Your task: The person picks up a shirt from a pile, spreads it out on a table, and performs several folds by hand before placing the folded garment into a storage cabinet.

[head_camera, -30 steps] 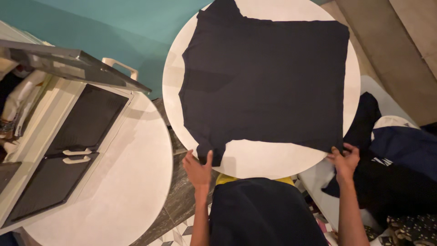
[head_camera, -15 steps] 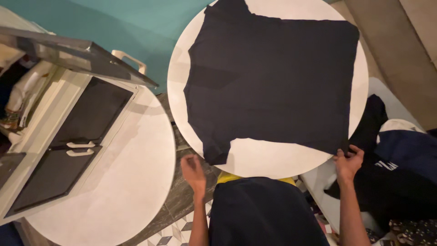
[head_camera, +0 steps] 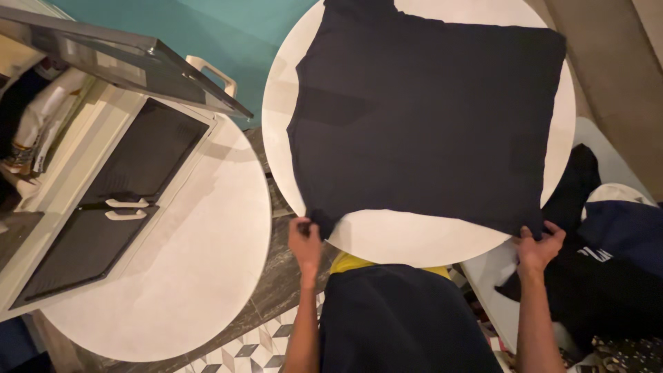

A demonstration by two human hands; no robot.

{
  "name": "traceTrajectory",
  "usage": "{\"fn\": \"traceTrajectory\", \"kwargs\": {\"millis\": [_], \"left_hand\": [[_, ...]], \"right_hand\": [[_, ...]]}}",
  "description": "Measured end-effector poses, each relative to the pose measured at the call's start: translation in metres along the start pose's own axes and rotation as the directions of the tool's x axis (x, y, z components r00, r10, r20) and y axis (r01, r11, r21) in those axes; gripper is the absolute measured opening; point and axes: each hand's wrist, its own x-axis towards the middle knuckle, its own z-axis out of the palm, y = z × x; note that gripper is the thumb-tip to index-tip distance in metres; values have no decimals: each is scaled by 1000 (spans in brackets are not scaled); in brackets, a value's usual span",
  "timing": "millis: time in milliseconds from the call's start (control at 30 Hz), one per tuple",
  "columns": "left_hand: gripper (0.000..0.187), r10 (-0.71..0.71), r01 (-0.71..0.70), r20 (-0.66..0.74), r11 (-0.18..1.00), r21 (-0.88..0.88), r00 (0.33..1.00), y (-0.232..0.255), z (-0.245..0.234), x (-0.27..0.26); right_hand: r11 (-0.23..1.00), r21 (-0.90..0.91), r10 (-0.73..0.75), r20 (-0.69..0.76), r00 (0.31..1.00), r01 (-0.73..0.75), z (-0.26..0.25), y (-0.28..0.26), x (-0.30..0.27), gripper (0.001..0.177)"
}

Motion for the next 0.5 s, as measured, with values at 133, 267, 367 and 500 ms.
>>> {"fn": "traceTrajectory", "kwargs": {"millis": [133,267,367,500], "left_hand": [[16,-65,24,-144,962,-272,987,-72,-24,-7],[26,-113,108,-191,993,-37,975,-37,-47,-19],[24,416,-349,-234,895,279,879,29,-47,-27],[29,423,-410,-61,899,155,904,83,-12,-6]], "right_hand": [[999,-37,11,-26,1000,-12,1,-1,1,55],[986,-138,79,-74,994,-88,-1,-18,-1,57],[826,-512,-271,7,963,236,-5,-45,-16,59],[649,-429,-616,189,765,629,22,-81,-25,33]]}}
